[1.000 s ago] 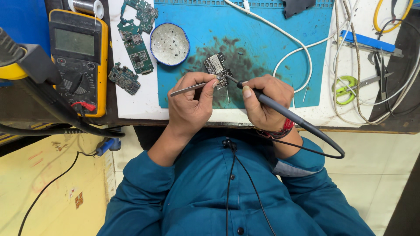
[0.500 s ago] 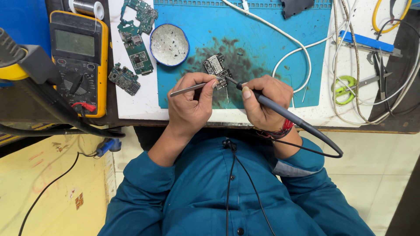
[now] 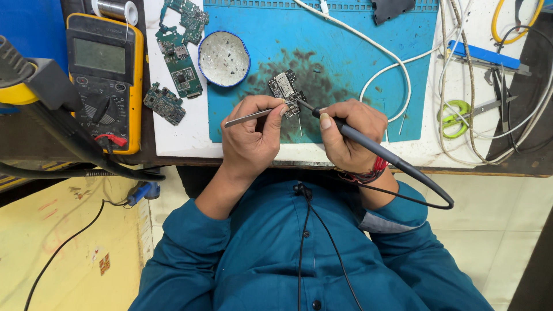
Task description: The person solders components on a small circuit board at a workbench, holding the board with tweezers in one hand and a soldering iron in the other. They periodically dip the iron or a tool into a small bowl and continue soldering different points on the board.
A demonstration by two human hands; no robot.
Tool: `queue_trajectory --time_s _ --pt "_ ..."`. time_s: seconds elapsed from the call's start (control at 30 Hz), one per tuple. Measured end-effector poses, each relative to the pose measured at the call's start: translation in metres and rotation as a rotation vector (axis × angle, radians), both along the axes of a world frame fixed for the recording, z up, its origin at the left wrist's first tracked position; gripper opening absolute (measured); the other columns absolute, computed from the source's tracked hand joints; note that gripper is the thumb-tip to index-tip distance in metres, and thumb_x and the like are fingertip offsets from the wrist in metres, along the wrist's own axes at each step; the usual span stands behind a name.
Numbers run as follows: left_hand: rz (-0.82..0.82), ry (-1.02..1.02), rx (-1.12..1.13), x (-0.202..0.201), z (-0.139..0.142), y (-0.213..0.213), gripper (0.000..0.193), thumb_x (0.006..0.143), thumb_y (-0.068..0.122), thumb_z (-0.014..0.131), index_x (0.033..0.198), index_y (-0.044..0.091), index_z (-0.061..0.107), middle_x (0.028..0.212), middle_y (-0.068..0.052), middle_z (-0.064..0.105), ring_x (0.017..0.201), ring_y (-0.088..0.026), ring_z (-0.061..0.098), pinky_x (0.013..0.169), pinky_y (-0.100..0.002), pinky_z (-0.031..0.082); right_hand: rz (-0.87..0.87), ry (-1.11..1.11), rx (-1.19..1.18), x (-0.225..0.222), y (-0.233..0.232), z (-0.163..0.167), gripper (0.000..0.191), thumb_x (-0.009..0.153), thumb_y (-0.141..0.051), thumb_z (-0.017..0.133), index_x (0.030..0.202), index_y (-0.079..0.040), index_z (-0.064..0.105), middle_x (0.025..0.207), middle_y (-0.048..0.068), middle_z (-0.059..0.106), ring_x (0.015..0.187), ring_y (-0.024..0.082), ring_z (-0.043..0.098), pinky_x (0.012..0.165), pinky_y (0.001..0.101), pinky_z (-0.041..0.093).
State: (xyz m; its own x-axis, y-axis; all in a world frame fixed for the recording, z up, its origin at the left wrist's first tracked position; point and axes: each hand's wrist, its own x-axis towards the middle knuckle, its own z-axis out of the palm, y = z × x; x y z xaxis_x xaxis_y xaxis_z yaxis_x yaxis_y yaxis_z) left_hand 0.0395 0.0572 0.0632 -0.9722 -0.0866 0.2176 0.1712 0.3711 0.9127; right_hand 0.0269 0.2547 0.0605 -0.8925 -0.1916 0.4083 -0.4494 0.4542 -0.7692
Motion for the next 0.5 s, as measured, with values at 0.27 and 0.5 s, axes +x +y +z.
queue_trajectory --time_s 0.27,0.5 --pt "-0.004 0.013 0.008 0.0 -0.0013 -0.0001 0.008 0.1 0.006 0.074 0.104 0.002 0.068 0.091 -0.008 0.073 0.078 -0.014 0.072 0.067 -0.026 0.056 0.001 0.003 0.001 0.0 -0.0009 0.0004 0.009 0.099 -0.007 0.069 0.092 -0.002 0.067 0.078 0.009 0.067 0.063 0.02 0.062 0.06 0.0318 0.044" --pt "0.004 -0.005 0.023 0.0005 -0.0016 0.0003 0.008 0.1 0.006 0.074 0.104 0.002 0.068 0.09 -0.008 0.073 0.077 -0.014 0.072 0.067 -0.026 0.055 0.006 0.012 0.001 -0.0004 -0.0005 -0.0008 0.01 0.1 -0.008 0.069 0.092 -0.002 0.066 0.079 0.009 0.067 0.064 0.02 0.062 0.061 0.032 0.044"
